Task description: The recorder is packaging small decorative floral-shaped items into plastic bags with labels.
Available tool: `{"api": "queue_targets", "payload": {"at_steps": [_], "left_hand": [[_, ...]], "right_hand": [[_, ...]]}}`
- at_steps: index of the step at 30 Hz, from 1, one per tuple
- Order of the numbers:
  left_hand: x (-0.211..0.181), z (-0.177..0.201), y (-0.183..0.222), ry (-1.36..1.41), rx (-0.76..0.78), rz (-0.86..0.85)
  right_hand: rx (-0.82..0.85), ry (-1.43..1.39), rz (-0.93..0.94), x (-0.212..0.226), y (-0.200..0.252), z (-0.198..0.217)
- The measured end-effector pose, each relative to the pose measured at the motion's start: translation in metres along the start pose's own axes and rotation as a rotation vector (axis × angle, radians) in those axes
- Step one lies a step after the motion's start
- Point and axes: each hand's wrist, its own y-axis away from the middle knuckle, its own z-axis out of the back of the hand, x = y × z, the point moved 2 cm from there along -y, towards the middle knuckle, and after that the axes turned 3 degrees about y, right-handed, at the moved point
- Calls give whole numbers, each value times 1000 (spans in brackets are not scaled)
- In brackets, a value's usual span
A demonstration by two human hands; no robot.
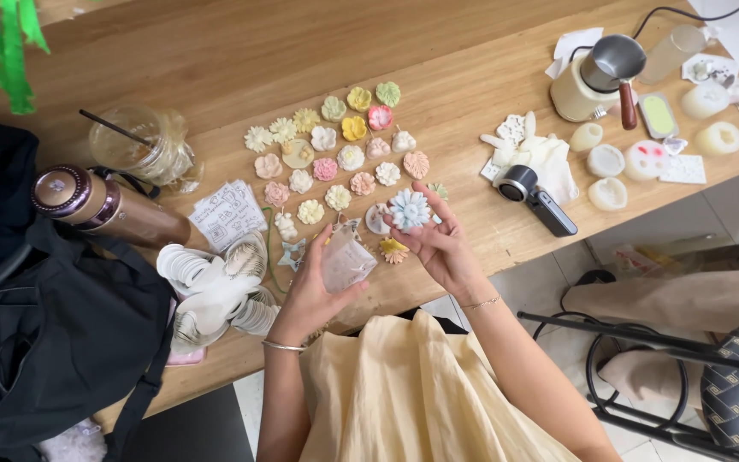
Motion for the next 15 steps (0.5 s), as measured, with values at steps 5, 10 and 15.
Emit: {"api": "queue_targets", "payload": {"at_steps": [5, 10, 15], "left_hand": [[-6, -8, -1, 20, 27, -30], [-3, -15, -7, 42, 55, -66], [-8, -15, -8, 19, 62, -74]], "right_hand": [[107, -519, -68, 11, 8, -16], [142, -774, -90, 5, 6, -4], [169, -718, -80, -8, 2, 18]]}}
